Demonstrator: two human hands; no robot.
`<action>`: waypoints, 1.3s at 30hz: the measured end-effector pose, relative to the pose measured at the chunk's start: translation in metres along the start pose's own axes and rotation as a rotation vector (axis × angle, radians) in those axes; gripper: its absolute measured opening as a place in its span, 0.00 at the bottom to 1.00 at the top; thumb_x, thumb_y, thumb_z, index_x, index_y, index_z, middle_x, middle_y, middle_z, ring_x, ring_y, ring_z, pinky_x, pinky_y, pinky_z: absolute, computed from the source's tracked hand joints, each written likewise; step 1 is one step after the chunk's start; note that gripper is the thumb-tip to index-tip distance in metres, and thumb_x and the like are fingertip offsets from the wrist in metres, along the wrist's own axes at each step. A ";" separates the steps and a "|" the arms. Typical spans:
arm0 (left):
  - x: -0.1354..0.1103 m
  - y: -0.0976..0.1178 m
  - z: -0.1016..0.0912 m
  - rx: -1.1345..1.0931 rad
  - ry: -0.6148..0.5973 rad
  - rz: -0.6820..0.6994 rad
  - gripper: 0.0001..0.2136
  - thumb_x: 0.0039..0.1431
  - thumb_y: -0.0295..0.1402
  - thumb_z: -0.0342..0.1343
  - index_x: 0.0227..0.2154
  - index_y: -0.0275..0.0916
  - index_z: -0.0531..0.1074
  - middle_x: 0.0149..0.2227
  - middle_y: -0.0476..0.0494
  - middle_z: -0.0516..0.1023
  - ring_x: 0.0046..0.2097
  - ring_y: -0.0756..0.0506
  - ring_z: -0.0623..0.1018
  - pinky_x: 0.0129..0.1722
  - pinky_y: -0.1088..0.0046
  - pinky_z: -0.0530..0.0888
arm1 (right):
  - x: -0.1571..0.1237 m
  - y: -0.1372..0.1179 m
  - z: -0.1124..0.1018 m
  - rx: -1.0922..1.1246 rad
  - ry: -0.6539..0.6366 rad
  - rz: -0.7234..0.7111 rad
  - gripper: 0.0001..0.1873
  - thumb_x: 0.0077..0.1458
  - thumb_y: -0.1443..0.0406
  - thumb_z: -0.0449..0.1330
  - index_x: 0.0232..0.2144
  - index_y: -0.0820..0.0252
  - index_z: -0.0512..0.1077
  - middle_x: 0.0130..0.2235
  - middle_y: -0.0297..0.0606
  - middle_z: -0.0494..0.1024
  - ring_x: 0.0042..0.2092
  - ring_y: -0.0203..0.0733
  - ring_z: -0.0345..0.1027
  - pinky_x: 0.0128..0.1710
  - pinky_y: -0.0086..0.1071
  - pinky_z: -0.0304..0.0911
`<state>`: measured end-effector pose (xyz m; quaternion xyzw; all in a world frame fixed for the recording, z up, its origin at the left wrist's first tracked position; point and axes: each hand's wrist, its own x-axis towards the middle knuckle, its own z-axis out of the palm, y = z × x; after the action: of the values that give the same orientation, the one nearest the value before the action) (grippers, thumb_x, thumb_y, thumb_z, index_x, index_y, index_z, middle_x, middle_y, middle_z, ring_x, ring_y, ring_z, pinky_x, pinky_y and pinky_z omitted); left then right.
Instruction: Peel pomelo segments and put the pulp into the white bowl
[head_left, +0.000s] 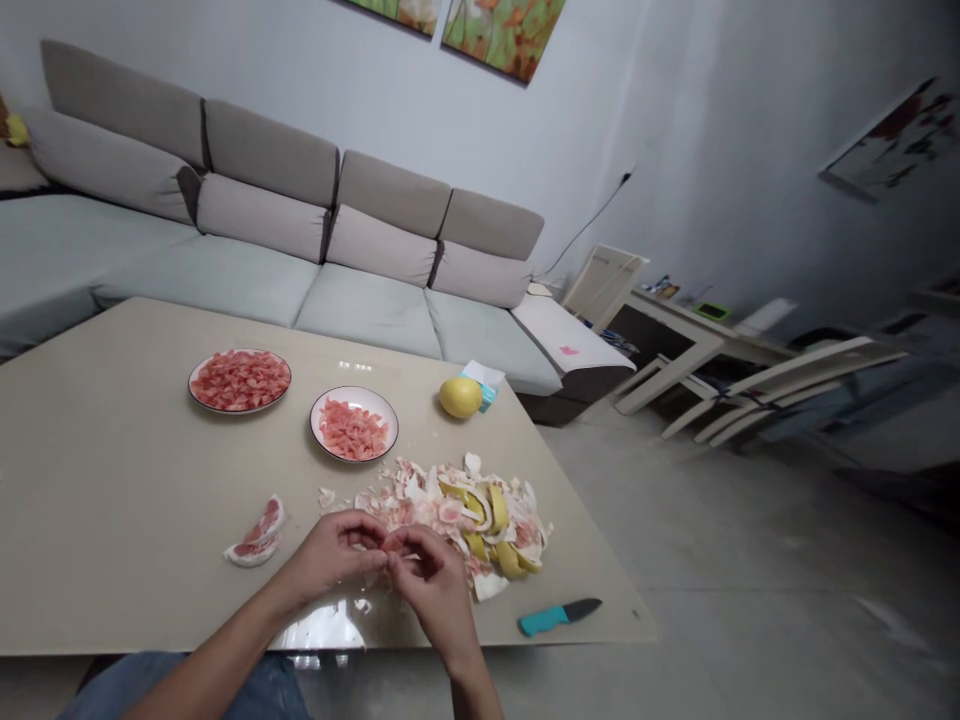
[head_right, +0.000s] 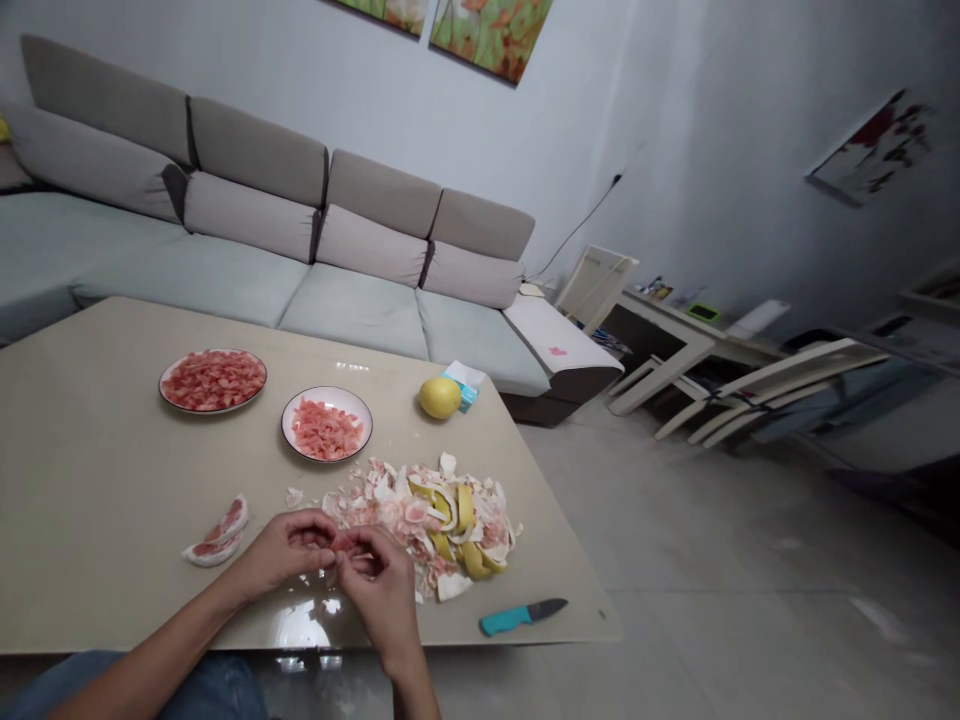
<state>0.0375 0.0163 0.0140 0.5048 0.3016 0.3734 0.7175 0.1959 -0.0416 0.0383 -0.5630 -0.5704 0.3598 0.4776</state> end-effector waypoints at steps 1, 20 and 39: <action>0.000 -0.001 0.000 -0.009 -0.002 0.003 0.11 0.44 0.31 0.68 0.32 0.34 0.77 0.33 0.43 0.79 0.37 0.46 0.76 0.39 0.71 0.71 | 0.000 0.001 0.001 0.010 0.003 -0.001 0.02 0.51 0.66 0.63 0.29 0.58 0.75 0.34 0.39 0.76 0.33 0.41 0.72 0.30 0.29 0.68; 0.003 -0.006 0.005 0.021 0.121 0.156 0.09 0.46 0.30 0.65 0.32 0.35 0.77 0.37 0.42 0.77 0.39 0.44 0.77 0.41 0.69 0.74 | -0.001 0.021 0.021 0.089 0.204 0.061 0.15 0.51 0.60 0.65 0.40 0.59 0.73 0.37 0.40 0.78 0.36 0.43 0.73 0.37 0.33 0.70; 0.004 -0.016 0.004 -0.031 0.084 0.044 0.14 0.53 0.41 0.62 0.36 0.35 0.73 0.28 0.46 0.76 0.30 0.49 0.75 0.31 0.75 0.71 | -0.007 0.027 0.027 -0.253 0.258 -0.224 0.08 0.56 0.66 0.58 0.40 0.58 0.73 0.35 0.39 0.76 0.35 0.40 0.72 0.32 0.30 0.70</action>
<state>0.0471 0.0142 0.0000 0.4840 0.3147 0.4145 0.7035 0.1779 -0.0420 0.0045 -0.5929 -0.6042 0.1550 0.5093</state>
